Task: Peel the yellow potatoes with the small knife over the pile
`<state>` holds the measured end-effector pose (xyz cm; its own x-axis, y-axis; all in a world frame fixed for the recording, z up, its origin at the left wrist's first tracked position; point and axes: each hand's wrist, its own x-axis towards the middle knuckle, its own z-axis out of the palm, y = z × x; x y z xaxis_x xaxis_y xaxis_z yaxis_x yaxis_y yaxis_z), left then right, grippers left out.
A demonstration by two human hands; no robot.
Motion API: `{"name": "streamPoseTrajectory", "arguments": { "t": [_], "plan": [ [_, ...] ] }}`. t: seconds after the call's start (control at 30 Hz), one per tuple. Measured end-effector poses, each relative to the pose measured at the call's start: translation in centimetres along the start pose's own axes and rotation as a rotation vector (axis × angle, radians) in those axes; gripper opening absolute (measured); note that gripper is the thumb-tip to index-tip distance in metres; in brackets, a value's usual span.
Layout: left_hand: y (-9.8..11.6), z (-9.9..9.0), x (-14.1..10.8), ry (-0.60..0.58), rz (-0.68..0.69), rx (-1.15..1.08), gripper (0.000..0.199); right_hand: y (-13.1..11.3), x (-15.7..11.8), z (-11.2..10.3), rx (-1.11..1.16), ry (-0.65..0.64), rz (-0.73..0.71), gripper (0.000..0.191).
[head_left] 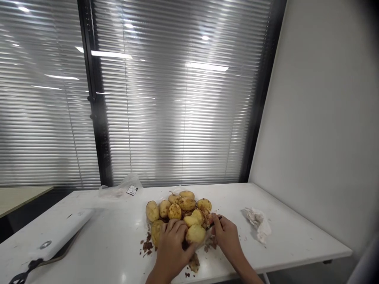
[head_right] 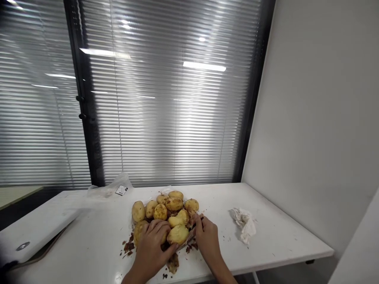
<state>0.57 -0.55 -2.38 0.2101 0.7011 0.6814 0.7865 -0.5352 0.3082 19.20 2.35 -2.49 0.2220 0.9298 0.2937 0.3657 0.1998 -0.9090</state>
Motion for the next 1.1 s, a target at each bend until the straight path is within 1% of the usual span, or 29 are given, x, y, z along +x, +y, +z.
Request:
{"name": "streamPoseTrajectory", "arguments": {
  "t": [0.07, 0.13, 0.27, 0.37, 0.4, 0.43, 0.53, 0.57, 0.67, 0.73, 0.83, 0.87, 0.93, 1.0, 1.1],
  "plan": [
    [0.0, 0.0, 0.0, 0.017, 0.0, -0.003, 0.028, 0.1, 0.0, 0.0, 0.046, -0.066, 0.053, 0.06],
    [0.0, 0.0, 0.0, 0.02, 0.008, 0.001, 0.027, 0.1, 0.0, 0.0, 0.071, -0.119, 0.075, 0.06],
    [0.0, -0.2, 0.1, 0.003, 0.014, 0.029, 0.027, -0.1, 0.1, -0.2, 0.015, -0.074, 0.028, 0.058],
    [0.0, -0.3, 0.1, -0.016, 0.028, 0.057, 0.028, -0.4, 0.1, -0.3, 0.043, -0.106, 0.083, 0.06],
    [0.0, -0.3, 0.1, -0.02, 0.036, 0.068, 0.028, -0.5, 0.0, -0.3, 0.039, -0.107, 0.079, 0.061],
    [0.0, -0.3, 0.1, -0.021, 0.04, 0.078, 0.028, -0.5, 0.0, -0.3, 0.011, -0.089, 0.047, 0.061],
    [-0.1, -0.3, 0.1, -0.031, 0.037, 0.083, 0.028, -0.6, -0.1, -0.3, -0.145, 0.017, -0.12, 0.061],
    [-0.1, -0.3, 0.1, -0.036, 0.035, 0.078, 0.028, -0.6, -0.1, -0.4, -0.172, 0.031, -0.139, 0.061],
    [-0.2, -0.3, 0.1, -0.048, 0.035, 0.069, 0.03, -0.5, -0.1, -0.4, -0.134, -0.023, -0.078, 0.061],
    [-0.1, -0.4, 0.1, -0.052, 0.034, 0.069, 0.03, -0.5, -0.2, -0.3, -0.109, -0.054, -0.097, 0.061],
    [0.0, -0.4, 0.1, -0.046, 0.019, 0.057, 0.028, -0.6, -0.1, 0.1, -0.17, -0.012, -0.214, 0.06],
    [0.1, -0.5, 0.1, -0.044, 0.016, 0.049, 0.028, -0.6, 0.0, 0.2, -0.186, 0.006, -0.223, 0.06],
    [0.1, -0.5, 0.1, -0.041, 0.011, 0.04, 0.027, -0.7, 0.1, 0.4, -0.184, 0.006, -0.181, 0.062],
    [0.1, -0.5, 0.1, -0.042, 0.013, 0.04, 0.027, -0.7, 0.3, 0.6, -0.172, -0.021, -0.153, 0.064],
    [0.1, -0.4, 0.0, -0.022, 0.013, 0.038, 0.027, -0.8, 0.5, 0.6, -0.194, -0.008, -0.181, 0.062]
  ]
}}
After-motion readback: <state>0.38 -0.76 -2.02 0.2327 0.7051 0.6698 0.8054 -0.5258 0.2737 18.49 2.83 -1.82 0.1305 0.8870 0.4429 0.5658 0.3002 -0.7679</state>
